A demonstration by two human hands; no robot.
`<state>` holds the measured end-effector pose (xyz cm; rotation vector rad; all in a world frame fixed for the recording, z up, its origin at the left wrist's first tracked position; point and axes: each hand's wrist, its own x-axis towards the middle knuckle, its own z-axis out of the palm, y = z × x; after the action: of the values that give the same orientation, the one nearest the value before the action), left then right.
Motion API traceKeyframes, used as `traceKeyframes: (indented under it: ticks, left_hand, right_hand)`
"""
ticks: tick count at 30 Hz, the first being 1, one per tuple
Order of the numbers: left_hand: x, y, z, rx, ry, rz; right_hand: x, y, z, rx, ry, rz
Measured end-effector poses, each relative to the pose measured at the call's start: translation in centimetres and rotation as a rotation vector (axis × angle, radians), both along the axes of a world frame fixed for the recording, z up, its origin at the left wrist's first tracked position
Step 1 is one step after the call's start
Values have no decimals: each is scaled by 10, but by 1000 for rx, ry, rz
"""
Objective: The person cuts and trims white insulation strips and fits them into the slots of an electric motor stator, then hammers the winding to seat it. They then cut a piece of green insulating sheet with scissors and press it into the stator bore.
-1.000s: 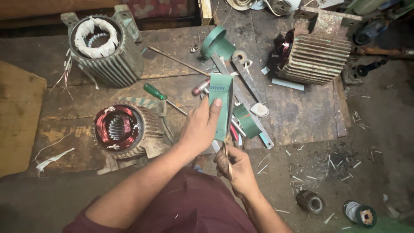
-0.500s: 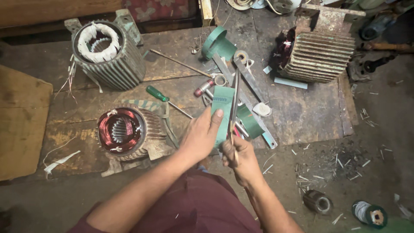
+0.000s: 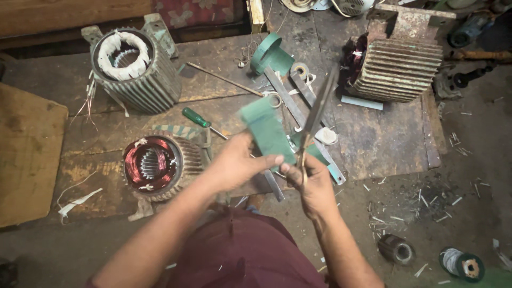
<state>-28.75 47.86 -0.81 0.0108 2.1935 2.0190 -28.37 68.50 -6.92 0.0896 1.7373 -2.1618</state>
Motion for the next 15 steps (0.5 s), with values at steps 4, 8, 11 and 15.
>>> traceKeyframes:
  ticks: [4, 8, 11, 15]
  left_hand:
    - [-6, -4, 0, 57, -17, 109]
    - [-8, 18, -2, 429, 30, 402]
    - [-7, 29, -2, 528, 9, 464]
    - [-4, 33, -3, 498, 24, 485]
  right_hand:
    - [2, 13, -5, 130, 189, -6]
    - [22, 3, -7, -62, 217, 210]
    - [36, -7, -10, -137, 236, 378]
    - [41, -10, -14, 34, 113, 362]
